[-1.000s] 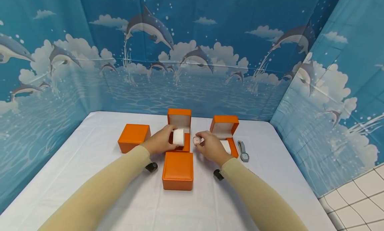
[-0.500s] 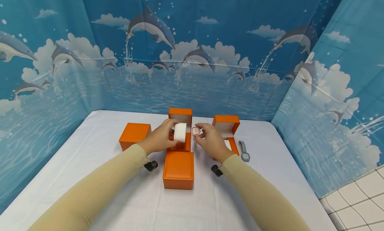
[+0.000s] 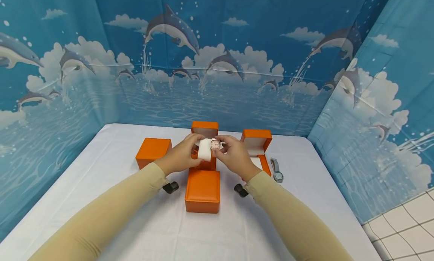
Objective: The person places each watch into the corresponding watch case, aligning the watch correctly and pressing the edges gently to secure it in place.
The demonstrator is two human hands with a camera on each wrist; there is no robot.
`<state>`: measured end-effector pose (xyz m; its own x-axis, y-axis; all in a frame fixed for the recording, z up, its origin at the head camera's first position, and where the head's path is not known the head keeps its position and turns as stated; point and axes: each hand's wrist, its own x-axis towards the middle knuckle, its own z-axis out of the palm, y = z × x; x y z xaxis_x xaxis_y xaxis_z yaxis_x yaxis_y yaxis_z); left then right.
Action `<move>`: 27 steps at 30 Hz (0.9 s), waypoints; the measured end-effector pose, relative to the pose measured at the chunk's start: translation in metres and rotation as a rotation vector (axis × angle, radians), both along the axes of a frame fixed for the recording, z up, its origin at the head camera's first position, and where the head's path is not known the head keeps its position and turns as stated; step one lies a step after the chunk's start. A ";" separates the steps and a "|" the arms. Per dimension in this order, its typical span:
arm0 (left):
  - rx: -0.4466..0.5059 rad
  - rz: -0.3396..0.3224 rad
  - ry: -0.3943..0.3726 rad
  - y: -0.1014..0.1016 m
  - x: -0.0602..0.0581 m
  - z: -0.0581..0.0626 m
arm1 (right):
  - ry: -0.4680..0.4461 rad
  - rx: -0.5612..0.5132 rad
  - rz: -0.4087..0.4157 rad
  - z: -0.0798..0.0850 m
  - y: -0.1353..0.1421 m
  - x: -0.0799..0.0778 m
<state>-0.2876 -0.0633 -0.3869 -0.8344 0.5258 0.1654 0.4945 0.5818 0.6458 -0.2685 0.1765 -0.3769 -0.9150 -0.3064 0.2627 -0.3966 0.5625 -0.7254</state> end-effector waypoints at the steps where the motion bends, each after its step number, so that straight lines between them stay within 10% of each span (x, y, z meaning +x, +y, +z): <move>1: 0.001 -0.001 0.004 0.000 0.000 0.000 | -0.002 -0.002 0.003 0.000 0.000 0.000; 27: 0.089 0.021 0.036 0.001 0.001 -0.003 | -0.028 -0.060 0.058 0.000 -0.002 0.002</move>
<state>-0.2865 -0.0623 -0.3896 -0.8379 0.4898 0.2408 0.5066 0.5337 0.6772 -0.2662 0.1745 -0.3770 -0.9033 -0.3439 0.2565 -0.4064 0.4944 -0.7684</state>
